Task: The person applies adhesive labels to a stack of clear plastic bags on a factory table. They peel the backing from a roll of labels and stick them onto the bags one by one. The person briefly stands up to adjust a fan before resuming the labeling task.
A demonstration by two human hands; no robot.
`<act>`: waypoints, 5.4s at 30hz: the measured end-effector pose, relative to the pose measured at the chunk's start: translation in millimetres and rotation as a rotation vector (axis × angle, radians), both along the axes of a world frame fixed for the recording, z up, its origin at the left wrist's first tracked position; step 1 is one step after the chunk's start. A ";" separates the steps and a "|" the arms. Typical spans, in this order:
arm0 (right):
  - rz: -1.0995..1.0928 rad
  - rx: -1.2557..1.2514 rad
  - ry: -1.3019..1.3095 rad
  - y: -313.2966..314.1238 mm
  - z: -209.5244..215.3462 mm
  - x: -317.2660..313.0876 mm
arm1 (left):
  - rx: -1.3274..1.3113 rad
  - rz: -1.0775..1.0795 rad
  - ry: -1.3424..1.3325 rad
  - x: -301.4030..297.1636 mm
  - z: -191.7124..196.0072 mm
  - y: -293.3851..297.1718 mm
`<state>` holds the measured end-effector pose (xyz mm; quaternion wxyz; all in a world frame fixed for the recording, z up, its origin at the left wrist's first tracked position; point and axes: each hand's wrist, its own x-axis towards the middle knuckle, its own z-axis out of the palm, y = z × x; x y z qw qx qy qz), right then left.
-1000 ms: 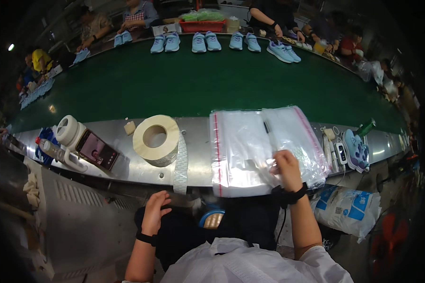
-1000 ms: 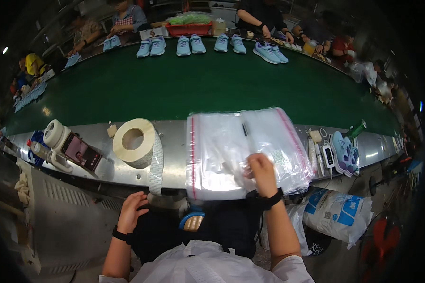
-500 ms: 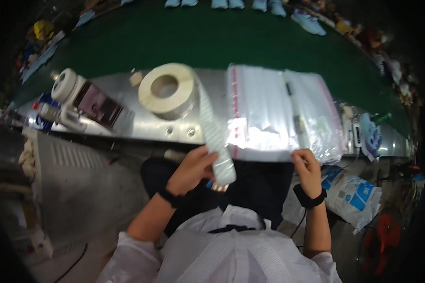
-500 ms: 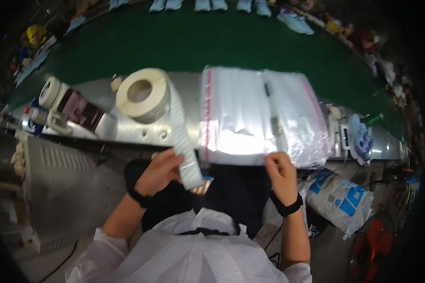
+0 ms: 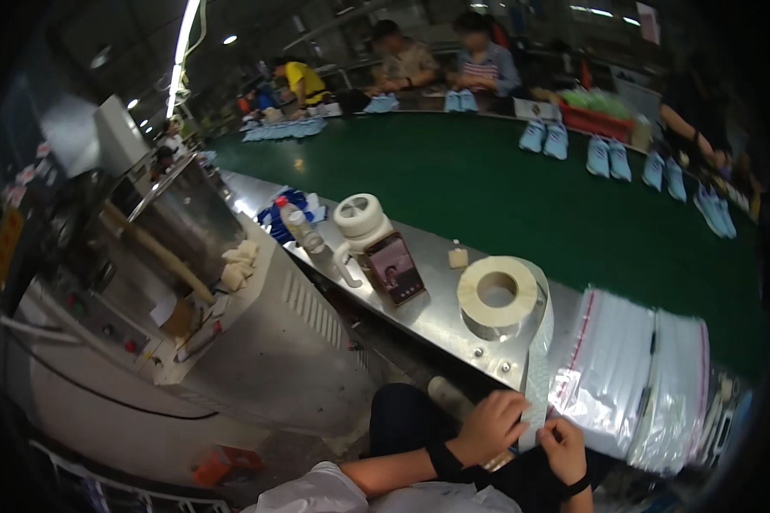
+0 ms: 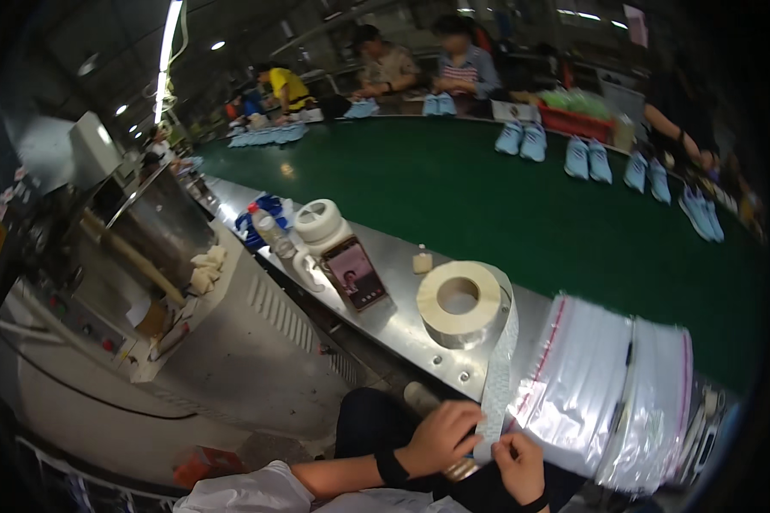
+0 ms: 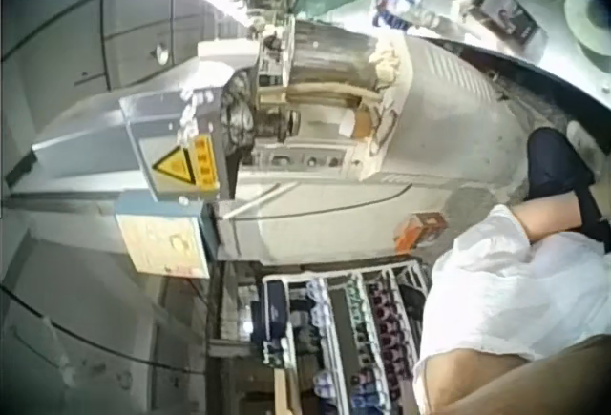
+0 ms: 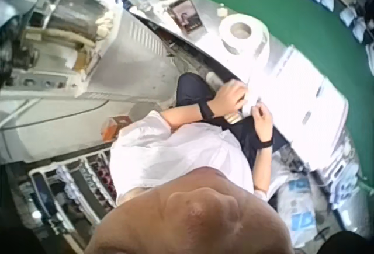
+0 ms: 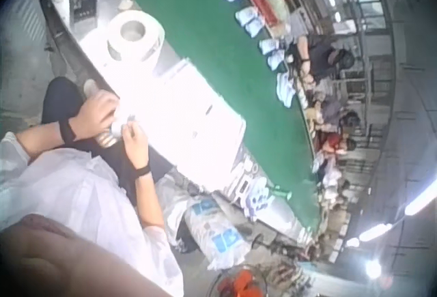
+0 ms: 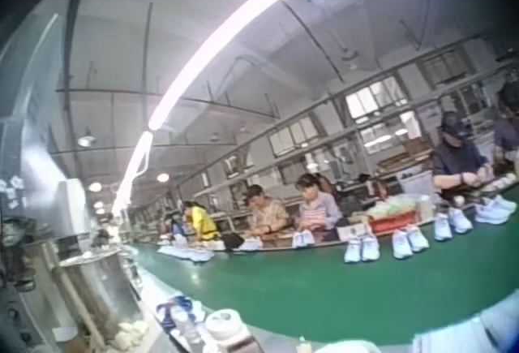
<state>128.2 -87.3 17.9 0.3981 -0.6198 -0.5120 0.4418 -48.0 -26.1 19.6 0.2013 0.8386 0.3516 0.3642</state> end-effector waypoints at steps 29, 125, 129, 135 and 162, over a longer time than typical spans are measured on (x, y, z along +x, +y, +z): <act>-0.382 0.231 -0.999 36.7 -23.6 44.9 | -0.055 -0.313 0.280 45.4 -21.6 11.7; -0.215 0.097 -0.416 8.3 -0.5 42.7 | -0.661 -0.160 -0.131 21.5 14.3 20.3; -0.266 0.098 -0.414 -24.9 -1.6 61.1 | -0.525 -0.026 0.178 27.8 17.4 14.5; -0.436 0.001 -0.405 -77.9 -2.6 74.1 | -0.536 -0.163 0.165 34.4 19.2 18.0; -0.425 0.376 -0.956 34.6 -12.1 33.6 | -0.196 -0.323 0.233 37.8 -11.5 27.5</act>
